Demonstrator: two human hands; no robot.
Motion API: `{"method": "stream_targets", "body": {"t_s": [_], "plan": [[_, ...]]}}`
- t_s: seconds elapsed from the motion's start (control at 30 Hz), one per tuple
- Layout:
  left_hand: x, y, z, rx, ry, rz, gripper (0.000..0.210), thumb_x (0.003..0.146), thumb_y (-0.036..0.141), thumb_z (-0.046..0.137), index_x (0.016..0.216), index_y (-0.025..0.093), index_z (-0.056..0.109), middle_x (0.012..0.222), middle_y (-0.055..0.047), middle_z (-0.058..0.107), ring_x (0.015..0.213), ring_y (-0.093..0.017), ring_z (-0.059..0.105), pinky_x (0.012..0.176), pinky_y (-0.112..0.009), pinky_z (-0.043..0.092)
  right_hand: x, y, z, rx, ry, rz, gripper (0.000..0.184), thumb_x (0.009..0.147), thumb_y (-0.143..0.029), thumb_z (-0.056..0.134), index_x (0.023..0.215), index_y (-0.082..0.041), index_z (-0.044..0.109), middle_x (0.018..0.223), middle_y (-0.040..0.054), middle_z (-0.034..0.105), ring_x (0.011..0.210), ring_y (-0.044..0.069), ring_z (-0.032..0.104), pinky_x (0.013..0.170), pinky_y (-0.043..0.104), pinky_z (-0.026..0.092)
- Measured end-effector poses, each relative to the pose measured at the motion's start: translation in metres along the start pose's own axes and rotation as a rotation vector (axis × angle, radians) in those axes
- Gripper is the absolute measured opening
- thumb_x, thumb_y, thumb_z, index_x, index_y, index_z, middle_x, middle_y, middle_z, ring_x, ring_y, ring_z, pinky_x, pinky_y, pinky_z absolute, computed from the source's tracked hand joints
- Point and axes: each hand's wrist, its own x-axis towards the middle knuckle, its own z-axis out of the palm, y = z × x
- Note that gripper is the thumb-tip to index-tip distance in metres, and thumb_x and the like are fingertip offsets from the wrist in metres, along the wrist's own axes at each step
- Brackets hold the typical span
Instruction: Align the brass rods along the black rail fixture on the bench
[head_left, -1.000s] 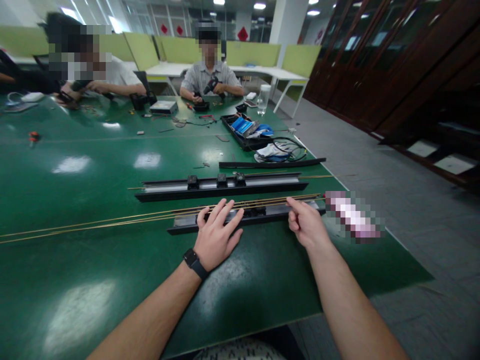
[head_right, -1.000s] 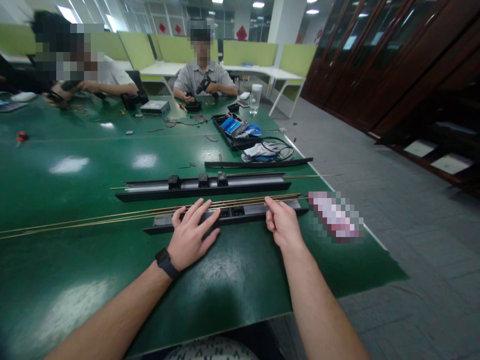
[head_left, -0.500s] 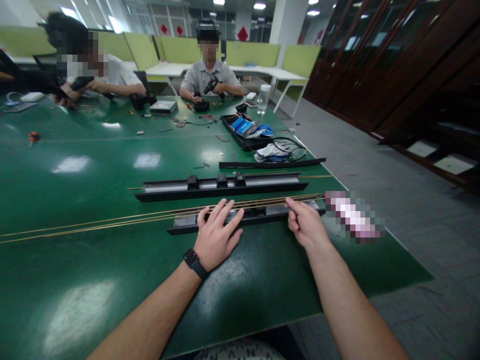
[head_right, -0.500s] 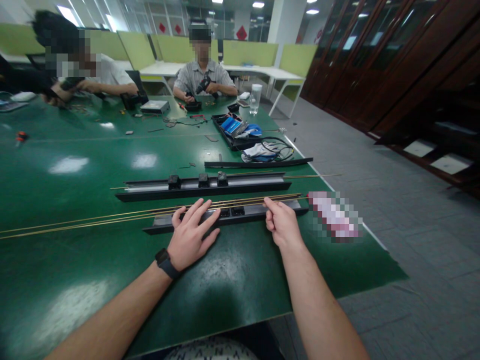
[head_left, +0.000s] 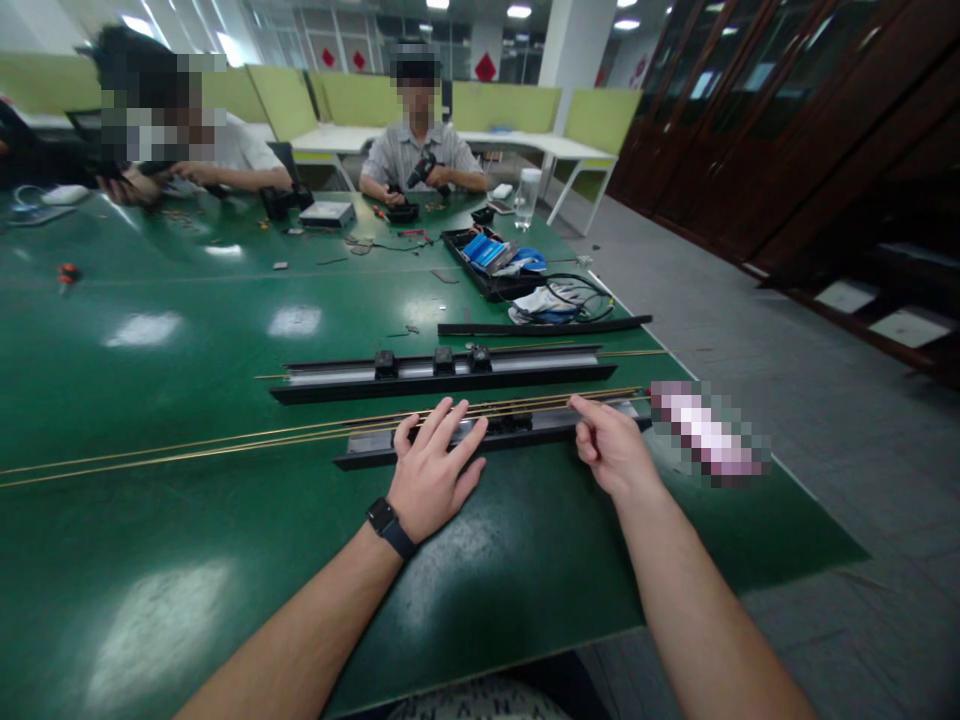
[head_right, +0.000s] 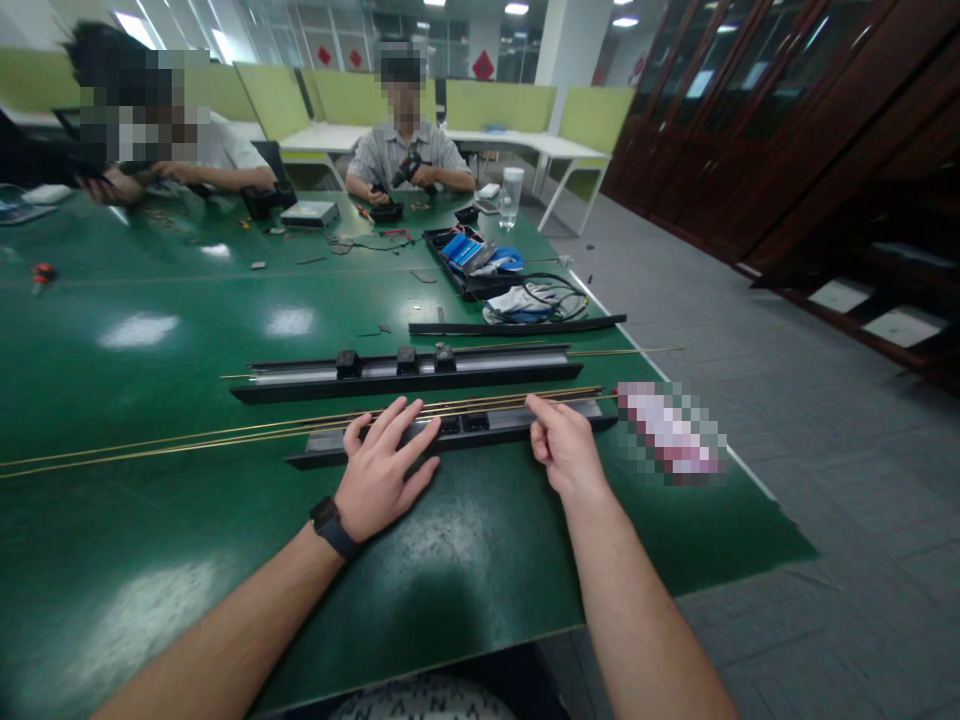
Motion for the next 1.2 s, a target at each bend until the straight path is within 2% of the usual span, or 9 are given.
{"method": "stream_targets", "body": {"t_s": [0.23, 0.43, 0.87, 1.1, 1.2], "plan": [[-0.0005, 0.0003, 0.0002, 0.006, -0.02, -0.003, 0.046, 0.097, 0.038, 0.057, 0.142, 0.032, 0.055, 0.156, -0.008, 0.048, 0.146, -0.031, 0.04, 0.115, -0.055, 0.021, 0.0034, 0.0029, -0.0026, 0.035, -0.007, 0.013, 0.042, 0.067, -0.034, 0.088, 0.067, -0.021, 0.049, 0.043, -0.0063, 0.05, 0.028, 0.004, 0.035, 0.026, 0.015, 0.021], [-0.0005, -0.0001, -0.0003, 0.006, -0.019, -0.006, 0.045, 0.097, 0.038, 0.057, 0.141, 0.032, 0.056, 0.155, -0.009, 0.048, 0.146, -0.031, 0.04, 0.115, -0.055, 0.021, 0.0017, 0.0034, -0.0007, 0.031, 0.014, -0.01, 0.038, 0.067, -0.038, 0.09, 0.072, -0.019, 0.058, 0.042, -0.0067, 0.048, 0.028, 0.004, 0.034, 0.026, 0.014, 0.021], [-0.0011, 0.0, 0.0, 0.011, -0.021, -0.006, 0.045, 0.097, 0.039, 0.057, 0.141, 0.032, 0.056, 0.156, -0.008, 0.048, 0.146, -0.031, 0.04, 0.115, -0.054, 0.021, 0.0012, 0.0031, -0.0008, -0.029, 0.009, -0.047, 0.037, 0.07, -0.044, 0.086, 0.078, -0.018, 0.062, 0.044, -0.0051, 0.052, 0.028, 0.005, 0.036, 0.027, 0.015, 0.019], [-0.0006, -0.0005, 0.0002, 0.014, -0.019, -0.006, 0.045, 0.097, 0.04, 0.056, 0.141, 0.033, 0.056, 0.155, -0.008, 0.048, 0.146, -0.031, 0.04, 0.115, -0.054, 0.021, 0.0, 0.0009, -0.0002, 0.02, -0.014, -0.018, 0.038, 0.065, -0.036, 0.089, 0.067, -0.019, 0.054, 0.044, -0.005, 0.051, 0.028, 0.004, 0.035, 0.026, 0.015, 0.02], [-0.0007, -0.0007, 0.0005, 0.007, -0.012, -0.004, 0.045, 0.096, 0.039, 0.058, 0.141, 0.033, 0.056, 0.155, -0.008, 0.048, 0.146, -0.031, 0.04, 0.115, -0.054, 0.021, 0.0017, 0.0028, -0.0012, 0.035, -0.004, -0.018, 0.036, 0.066, -0.035, 0.089, 0.069, -0.019, 0.058, 0.043, -0.0054, 0.051, 0.028, 0.004, 0.034, 0.026, 0.016, 0.021]]}}
